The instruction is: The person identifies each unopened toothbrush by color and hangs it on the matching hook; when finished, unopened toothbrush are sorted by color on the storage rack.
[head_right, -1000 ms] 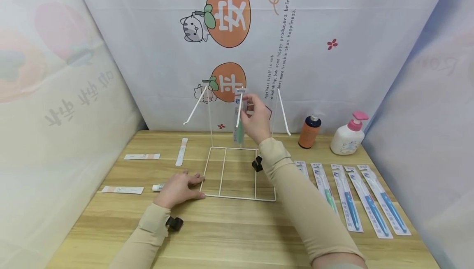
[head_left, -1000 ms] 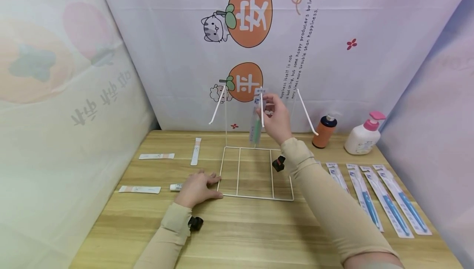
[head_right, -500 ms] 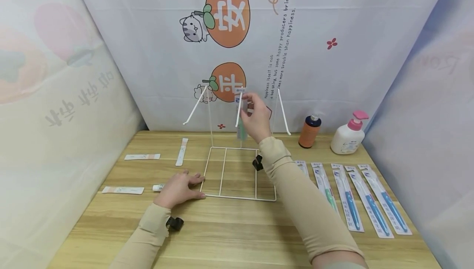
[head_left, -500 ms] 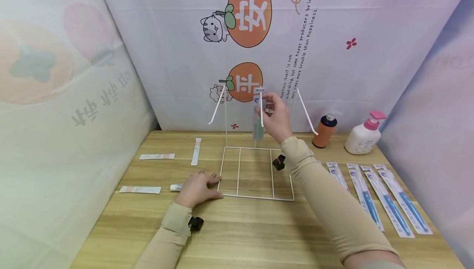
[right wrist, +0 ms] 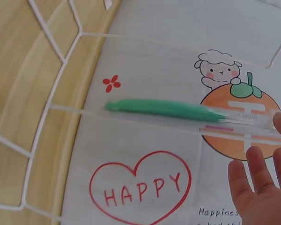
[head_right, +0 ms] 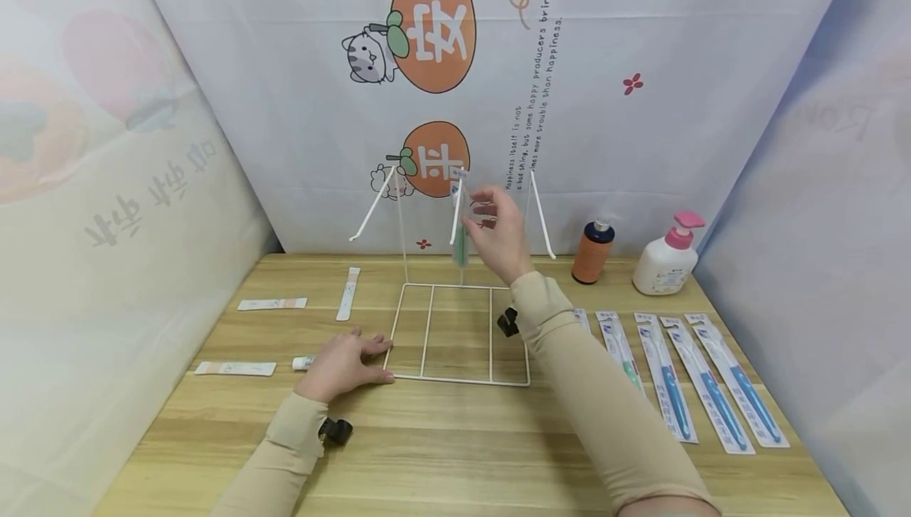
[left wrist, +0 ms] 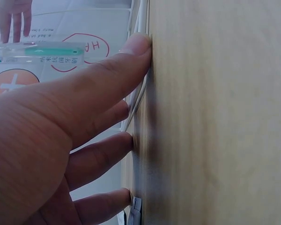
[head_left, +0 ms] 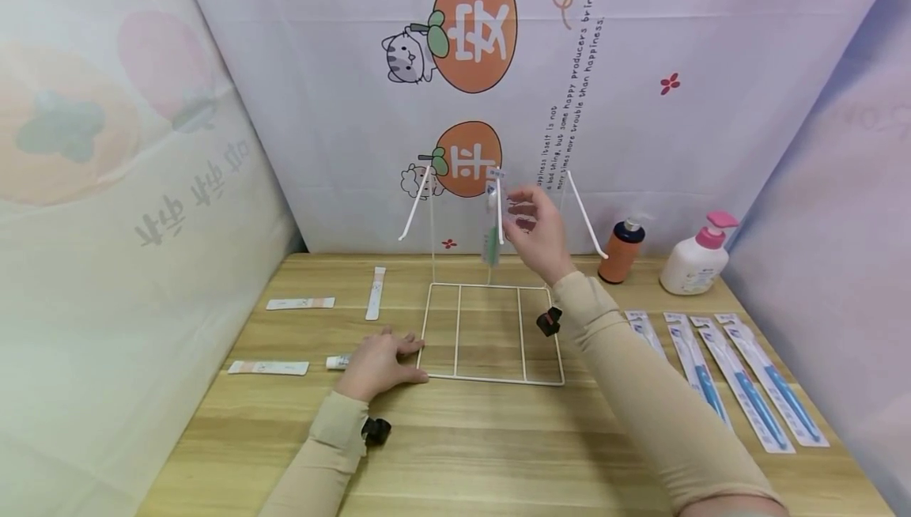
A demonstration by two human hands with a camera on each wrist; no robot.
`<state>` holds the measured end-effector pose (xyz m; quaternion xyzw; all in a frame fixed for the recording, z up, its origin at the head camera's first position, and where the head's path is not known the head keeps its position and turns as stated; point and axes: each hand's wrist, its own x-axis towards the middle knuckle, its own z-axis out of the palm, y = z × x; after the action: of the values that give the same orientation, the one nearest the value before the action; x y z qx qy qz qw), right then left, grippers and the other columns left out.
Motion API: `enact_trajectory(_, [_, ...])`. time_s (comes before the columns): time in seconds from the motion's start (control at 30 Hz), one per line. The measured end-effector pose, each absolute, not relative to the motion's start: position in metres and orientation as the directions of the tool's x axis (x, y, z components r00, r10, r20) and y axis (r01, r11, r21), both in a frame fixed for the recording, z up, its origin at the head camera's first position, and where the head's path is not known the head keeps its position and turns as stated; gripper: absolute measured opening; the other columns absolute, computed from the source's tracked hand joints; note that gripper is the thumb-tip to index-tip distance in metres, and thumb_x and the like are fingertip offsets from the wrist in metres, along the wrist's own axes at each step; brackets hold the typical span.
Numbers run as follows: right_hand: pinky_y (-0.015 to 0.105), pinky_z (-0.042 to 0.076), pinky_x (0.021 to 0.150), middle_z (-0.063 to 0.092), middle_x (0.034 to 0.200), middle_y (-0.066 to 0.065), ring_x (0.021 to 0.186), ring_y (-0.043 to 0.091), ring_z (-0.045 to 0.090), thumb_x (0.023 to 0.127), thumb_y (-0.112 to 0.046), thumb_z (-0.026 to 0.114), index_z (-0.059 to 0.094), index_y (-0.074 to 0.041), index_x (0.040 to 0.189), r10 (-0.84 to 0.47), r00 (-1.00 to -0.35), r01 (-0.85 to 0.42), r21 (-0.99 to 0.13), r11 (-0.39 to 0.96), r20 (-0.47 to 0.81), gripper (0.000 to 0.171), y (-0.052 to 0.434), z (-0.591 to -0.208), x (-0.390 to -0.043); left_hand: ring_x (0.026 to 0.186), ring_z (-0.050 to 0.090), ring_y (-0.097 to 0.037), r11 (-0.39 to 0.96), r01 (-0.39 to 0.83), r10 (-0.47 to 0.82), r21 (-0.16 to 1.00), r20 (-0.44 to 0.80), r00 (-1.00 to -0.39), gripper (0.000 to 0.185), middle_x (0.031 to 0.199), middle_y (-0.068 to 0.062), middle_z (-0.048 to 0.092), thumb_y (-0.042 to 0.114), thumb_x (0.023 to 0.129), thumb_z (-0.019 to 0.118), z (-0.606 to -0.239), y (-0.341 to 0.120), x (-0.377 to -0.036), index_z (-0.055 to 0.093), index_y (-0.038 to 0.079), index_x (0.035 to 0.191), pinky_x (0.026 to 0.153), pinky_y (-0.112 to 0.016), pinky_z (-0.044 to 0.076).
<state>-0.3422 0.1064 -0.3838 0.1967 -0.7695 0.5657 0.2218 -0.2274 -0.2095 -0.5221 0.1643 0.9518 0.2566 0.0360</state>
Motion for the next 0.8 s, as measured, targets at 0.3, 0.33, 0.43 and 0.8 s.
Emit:
enact_trajectory(0.3, [0.050, 0.060, 0.100, 0.059, 0.143, 0.024, 0.120, 0.043, 0.066, 0.094, 0.008, 0.078, 0.057, 0.005, 0.138, -0.112, -0.855, -0.508, -0.773, 0.379, 0.506, 0.049, 0.169, -0.411, -0.316, 0.153, 0.034, -0.055, 0.806, 0.276, 0.318, 0.523, 0.010, -0.948, 0.066, 0.148, -0.004, 0.065, 0.049, 0.085, 0.091, -0.524, -0.210, -0.229, 0.073, 0.022, 0.143, 0.122, -0.074, 0.026])
enact_trajectory(0.33, [0.044, 0.062, 0.098, 0.060, 0.143, 0.024, 0.119, 0.042, 0.067, 0.093, 0.009, 0.079, 0.058, 0.005, 0.138, -0.105, -0.858, -0.501, -0.774, 0.387, 0.503, 0.050, 0.178, -0.415, -0.314, 0.153, 0.034, -0.055, 0.807, 0.274, 0.316, 0.524, 0.009, -0.949, 0.066, 0.149, -0.004, 0.065, 0.049, 0.085, 0.091, -0.524, -0.210, -0.229, 0.073, 0.023, 0.143, 0.122, -0.074, 0.025])
enact_trajectory(0.43, [0.024, 0.062, 0.088, 0.062, 0.139, 0.023, 0.112, 0.033, 0.070, 0.091, 0.009, 0.081, 0.060, 0.005, 0.138, -0.101, -0.859, -0.490, -0.752, 0.441, 0.501, 0.051, 0.204, -0.426, -0.306, 0.153, 0.034, -0.054, 0.808, 0.267, 0.311, 0.526, 0.005, -0.950, 0.067, 0.149, -0.003, 0.065, 0.049, 0.085, 0.092, -0.524, -0.211, -0.228, 0.073, 0.022, 0.143, 0.122, -0.074, 0.025])
enact_trajectory(0.8, [0.026, 0.058, 0.077, 0.062, 0.140, 0.024, 0.106, 0.038, 0.067, 0.101, -0.013, 0.080, 0.057, -0.004, 0.148, -0.222, -0.941, -0.339, -0.679, 0.652, 0.257, 0.054, 0.304, -0.462, -0.273, 0.152, 0.036, -0.054, 0.801, 0.268, 0.308, 0.536, 0.014, -0.951, 0.066, 0.148, -0.004, 0.066, 0.049, 0.083, 0.093, -0.523, -0.209, -0.227, 0.075, 0.022, 0.141, 0.119, -0.074, 0.031])
